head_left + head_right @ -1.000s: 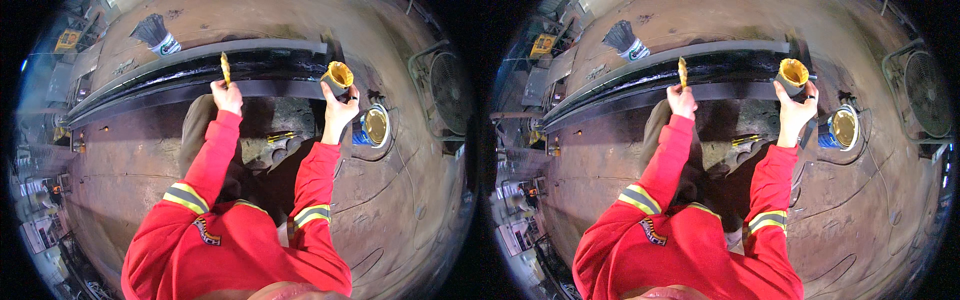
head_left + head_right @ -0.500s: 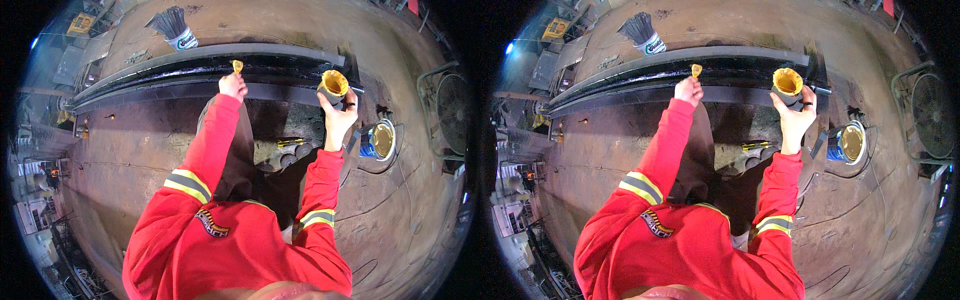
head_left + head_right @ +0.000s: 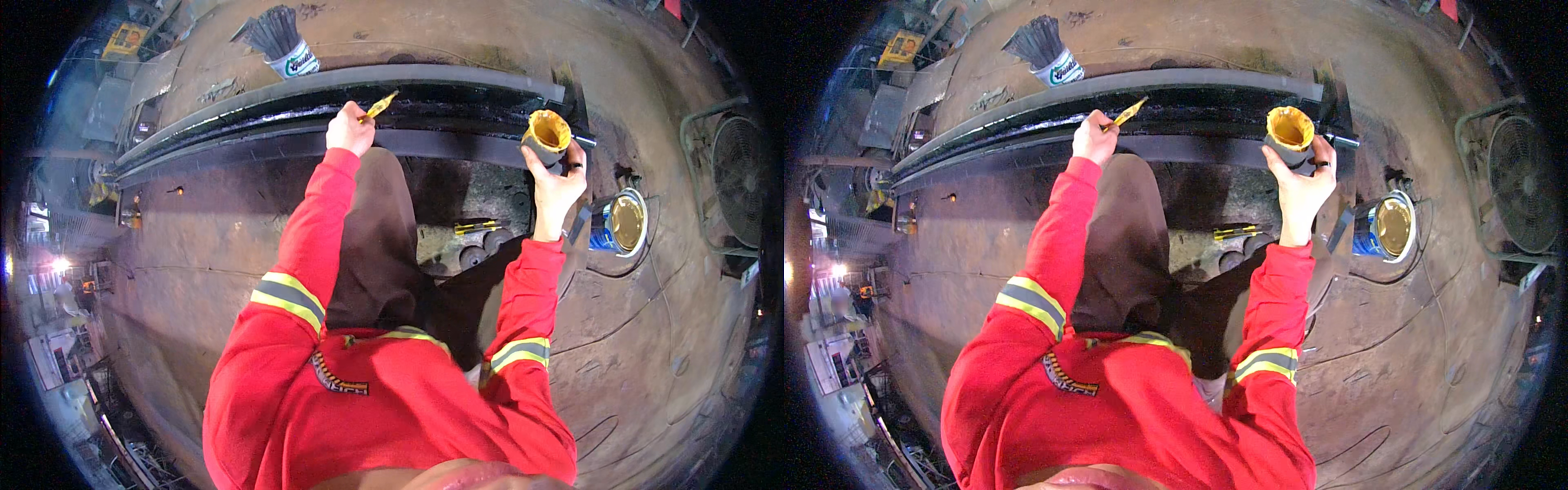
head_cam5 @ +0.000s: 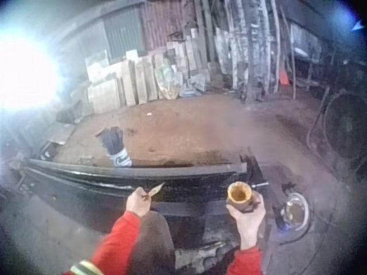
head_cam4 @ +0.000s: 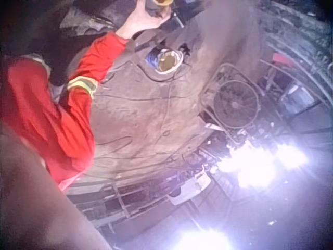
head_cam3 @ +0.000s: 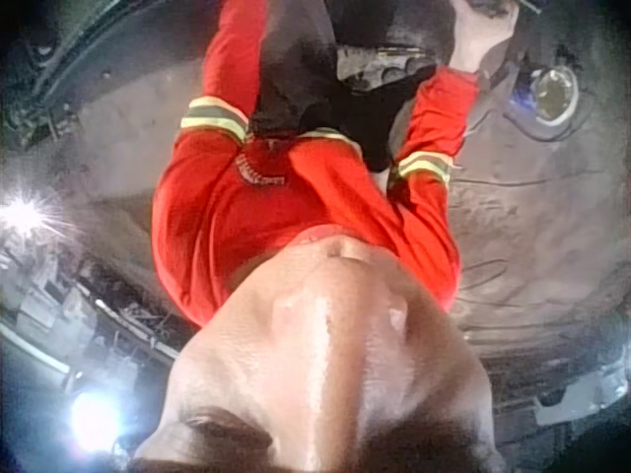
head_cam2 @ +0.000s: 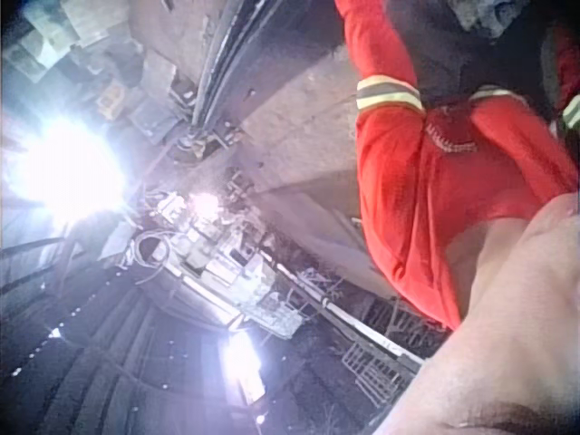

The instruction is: The person applies a yellow substance to a long, curved metal beam using a paintbrush. They repeatedly dip the brush into a small container held in the other hand and spread the substance along the beam's surface.

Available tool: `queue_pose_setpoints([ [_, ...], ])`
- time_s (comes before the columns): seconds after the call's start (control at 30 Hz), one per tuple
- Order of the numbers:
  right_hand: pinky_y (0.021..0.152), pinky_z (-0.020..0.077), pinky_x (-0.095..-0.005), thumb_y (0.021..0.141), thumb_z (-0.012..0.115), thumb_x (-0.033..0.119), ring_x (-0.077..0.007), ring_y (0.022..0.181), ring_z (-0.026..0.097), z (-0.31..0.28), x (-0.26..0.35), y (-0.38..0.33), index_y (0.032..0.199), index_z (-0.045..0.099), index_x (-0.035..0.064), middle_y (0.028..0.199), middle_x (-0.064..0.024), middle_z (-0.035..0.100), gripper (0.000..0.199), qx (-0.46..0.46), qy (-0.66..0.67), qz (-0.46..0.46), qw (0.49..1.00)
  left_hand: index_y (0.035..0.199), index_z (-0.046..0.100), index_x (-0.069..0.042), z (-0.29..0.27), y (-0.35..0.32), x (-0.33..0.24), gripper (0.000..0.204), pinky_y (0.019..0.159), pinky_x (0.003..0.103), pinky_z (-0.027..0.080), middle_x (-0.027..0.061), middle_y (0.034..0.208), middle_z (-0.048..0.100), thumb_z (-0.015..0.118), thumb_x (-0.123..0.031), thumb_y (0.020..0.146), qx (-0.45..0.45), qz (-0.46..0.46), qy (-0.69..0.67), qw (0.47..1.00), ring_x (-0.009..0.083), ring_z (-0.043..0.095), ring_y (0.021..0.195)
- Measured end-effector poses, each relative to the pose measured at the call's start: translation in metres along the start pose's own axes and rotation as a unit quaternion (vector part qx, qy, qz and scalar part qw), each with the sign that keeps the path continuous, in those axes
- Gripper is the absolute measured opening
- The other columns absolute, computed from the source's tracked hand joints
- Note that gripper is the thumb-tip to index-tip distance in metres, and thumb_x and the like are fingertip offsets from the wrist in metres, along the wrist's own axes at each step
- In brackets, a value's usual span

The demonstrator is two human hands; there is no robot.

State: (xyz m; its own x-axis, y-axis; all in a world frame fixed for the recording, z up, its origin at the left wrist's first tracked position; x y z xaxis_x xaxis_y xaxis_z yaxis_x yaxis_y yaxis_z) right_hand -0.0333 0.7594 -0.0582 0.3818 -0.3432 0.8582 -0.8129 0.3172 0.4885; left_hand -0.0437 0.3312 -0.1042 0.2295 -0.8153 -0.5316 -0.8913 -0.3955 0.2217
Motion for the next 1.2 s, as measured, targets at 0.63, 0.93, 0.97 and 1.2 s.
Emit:
queue_pose_setpoints([
  [0.63, 0.092, 0.0483, -0.0336, 0.056, 0.095, 0.017, -0.0213, 0.1, 0.062, -0.003, -0.001, 0.0, 0.102, 0.069, -0.0013, 0.108, -0.0089, 0.064, 0.055, 0.003, 0.007, -0.014, 1.0, 0.088, 0.058, -0.008, -0.005, -0.022, -0.034, 0.016, 0.065, 0.047, 0.053, 0.0214, 0.075, 0.066, 0.069, -0.017, 0.084, -0.072, 0.015, -0.04, 0.997, 0.0417, 0.068, 0.073],
  [0.93, 0.094, 0.0482, -0.0348, 0.055, 0.094, 0.015, -0.0222, 0.102, 0.061, 0.004, 0.023, 0.001, 0.101, 0.069, 0.0005, 0.108, -0.0093, 0.064, 0.055, 0.015, 0.036, -0.034, 0.999, 0.089, 0.06, -0.007, 0.006, -0.019, -0.075, 0.016, 0.063, 0.045, 0.053, 0.0191, 0.08, 0.066, 0.071, -0.018, 0.085, -0.097, 0.106, -0.03, 0.989, 0.0419, 0.066, 0.072],
  [0.97, 0.093, 0.0485, -0.035, 0.055, 0.094, 0.015, -0.0224, 0.102, 0.061, 0.004, 0.032, 0.0, 0.102, 0.069, 0.0012, 0.107, -0.0095, 0.064, 0.056, 0.017, 0.024, -0.048, 0.998, 0.093, 0.062, -0.005, -0.011, -0.028, -0.079, 0.018, 0.064, 0.038, 0.054, 0.0174, 0.081, 0.065, 0.073, -0.016, 0.085, -0.109, 0.145, -0.039, 0.983, 0.0333, 0.069, 0.072],
  [1.2, 0.092, 0.052, -0.0378, 0.055, 0.092, 0.015, -0.0256, 0.103, 0.065, 0.009, 0.051, -0.001, 0.111, 0.07, 0.0033, 0.113, -0.0121, 0.066, 0.061, 0.078, 0.03, -0.136, 0.987, 0.101, 0.068, 0.0, -0.14, -0.046, -0.243, 0.015, 0.072, 0.028, 0.051, 0.0042, 0.086, 0.071, 0.072, -0.005, 0.087, 0.237, 0.413, -0.114, 0.872, 0.0108, 0.064, 0.075],
])
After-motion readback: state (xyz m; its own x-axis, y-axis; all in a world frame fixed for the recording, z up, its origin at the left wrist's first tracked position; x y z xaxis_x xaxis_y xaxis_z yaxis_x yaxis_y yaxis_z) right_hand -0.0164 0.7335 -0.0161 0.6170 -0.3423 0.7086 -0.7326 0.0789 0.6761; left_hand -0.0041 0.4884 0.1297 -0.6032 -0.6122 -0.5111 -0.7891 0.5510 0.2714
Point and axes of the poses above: each hand's wrist, its own y-axis towards the middle knuckle, its own z-axis out of the palm, x = y × z, the point moved 9 cm from there along y, towards the middle knuckle
